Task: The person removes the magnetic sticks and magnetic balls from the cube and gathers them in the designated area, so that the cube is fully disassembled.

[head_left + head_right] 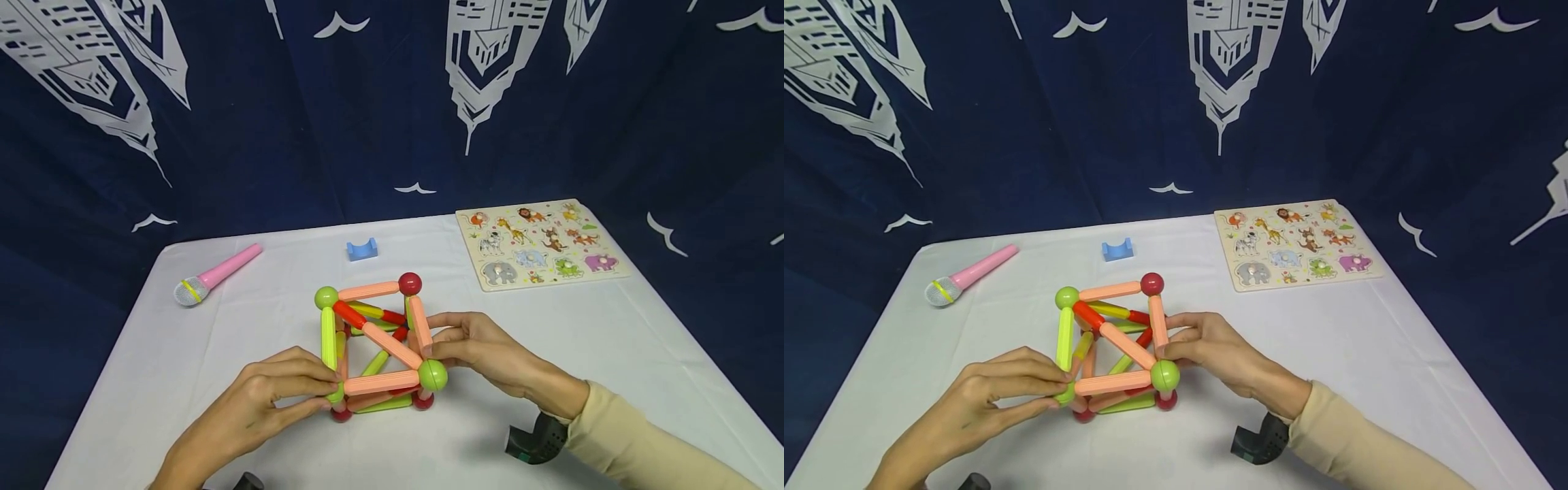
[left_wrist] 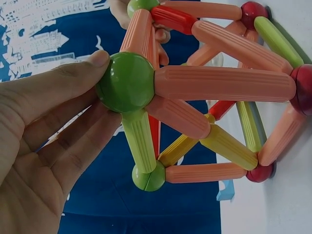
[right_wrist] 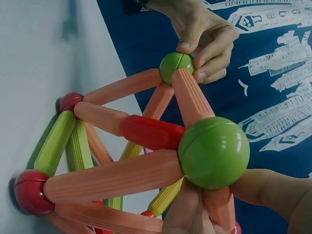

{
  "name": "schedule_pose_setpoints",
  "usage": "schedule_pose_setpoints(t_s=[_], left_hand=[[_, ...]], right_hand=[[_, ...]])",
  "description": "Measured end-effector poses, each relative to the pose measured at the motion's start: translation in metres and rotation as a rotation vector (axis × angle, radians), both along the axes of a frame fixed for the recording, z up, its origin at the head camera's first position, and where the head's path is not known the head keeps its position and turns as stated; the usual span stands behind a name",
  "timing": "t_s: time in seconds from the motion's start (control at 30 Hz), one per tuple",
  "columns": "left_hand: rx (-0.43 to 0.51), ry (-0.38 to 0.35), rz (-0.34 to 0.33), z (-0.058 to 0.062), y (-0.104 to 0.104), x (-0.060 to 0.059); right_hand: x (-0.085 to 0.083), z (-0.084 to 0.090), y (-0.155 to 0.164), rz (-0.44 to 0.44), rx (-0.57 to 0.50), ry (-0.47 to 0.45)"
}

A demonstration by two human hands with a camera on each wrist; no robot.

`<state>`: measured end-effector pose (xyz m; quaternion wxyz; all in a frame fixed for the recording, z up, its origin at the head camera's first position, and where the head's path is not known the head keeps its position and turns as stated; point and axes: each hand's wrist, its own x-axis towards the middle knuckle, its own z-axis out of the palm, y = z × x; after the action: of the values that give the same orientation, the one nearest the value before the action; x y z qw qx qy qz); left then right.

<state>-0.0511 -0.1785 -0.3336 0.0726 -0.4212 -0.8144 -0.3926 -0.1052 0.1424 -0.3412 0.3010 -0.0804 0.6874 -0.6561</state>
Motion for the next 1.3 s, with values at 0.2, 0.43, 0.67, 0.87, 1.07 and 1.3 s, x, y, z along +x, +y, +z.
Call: schedule_pose_setpoints(t_s=[0.2,0.43,0.67,0.87,1.07,1.3], left_hand=[[0.005,-0.004,-0.001,0.0,-0.001,0.0],[0.011,0.006,-0.01,0.0,0.0,0.001],[0.019,0.008,-0.01,-0.001,0.0,0.001],[0.009,-0.014,0.004,-0.001,0.0,0.001],[0.021,0.005,-0.008,-0.004,0.001,0.0],[0.025,0.017,-0.008,-0.005,0.0,-0.001]], right_hand=[[-0.004,-0.001,0.013,-0.006,0.122,0.064],[-0.014,-0.006,0.053,0.022,0.493,0.374],[-0.035,-0.033,0.08,0.076,0.663,0.596],[-0.057,-0.054,0.088,0.074,0.711,0.654],[-0.07,-0.072,0.09,0.051,0.722,0.702],[-0.07,-0.073,0.085,0.036,0.743,0.721]])
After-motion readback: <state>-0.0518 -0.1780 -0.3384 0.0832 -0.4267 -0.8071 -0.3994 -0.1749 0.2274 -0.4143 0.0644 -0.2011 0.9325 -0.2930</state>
